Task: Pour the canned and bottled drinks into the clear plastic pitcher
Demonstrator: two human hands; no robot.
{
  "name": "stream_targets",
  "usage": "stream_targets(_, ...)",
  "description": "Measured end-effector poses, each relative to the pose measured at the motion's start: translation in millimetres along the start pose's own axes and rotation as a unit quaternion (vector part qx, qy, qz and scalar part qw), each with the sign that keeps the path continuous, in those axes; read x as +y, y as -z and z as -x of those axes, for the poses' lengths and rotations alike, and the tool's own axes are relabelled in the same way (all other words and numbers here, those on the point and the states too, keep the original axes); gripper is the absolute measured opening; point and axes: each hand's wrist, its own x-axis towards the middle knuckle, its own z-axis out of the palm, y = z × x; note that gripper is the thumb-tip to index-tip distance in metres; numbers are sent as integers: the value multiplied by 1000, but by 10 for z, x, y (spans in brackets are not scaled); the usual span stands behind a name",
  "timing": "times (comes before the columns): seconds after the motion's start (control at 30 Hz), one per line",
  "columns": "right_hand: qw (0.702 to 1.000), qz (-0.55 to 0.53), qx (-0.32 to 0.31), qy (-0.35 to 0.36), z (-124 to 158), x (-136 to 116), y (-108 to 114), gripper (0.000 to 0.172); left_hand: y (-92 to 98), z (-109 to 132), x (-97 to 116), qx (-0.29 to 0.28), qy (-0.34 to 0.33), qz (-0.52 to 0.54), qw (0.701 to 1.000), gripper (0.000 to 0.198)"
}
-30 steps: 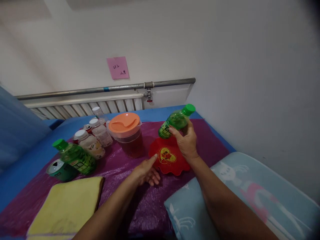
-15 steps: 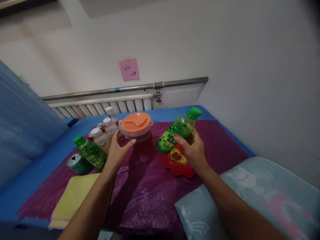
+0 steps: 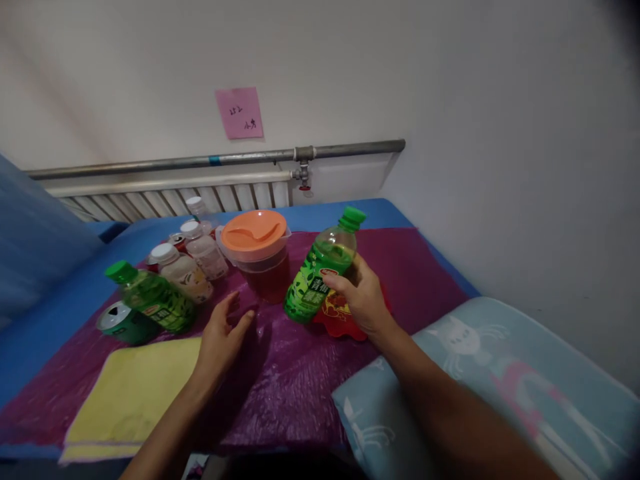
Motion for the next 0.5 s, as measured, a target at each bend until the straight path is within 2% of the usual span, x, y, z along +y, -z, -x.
stream_targets(0.1, 992, 21, 113, 52, -93, 8, 98, 42, -21, 112, -135, -26, 4, -46, 999, 63)
stream_targets(0.2, 970, 61, 213, 99, -232, 59, 279, 45, -47, 192, -247, -38, -38, -105, 993, 57)
stream_targets(0.4, 943, 140, 271, 131, -392, 214, 576, 58, -123, 251, -444, -9, -157, -181, 971, 42)
stream_targets(0.5, 911, 243, 292, 158, -401, 275, 704, 66, -147, 249, -501, 0, -186, -203, 961, 41)
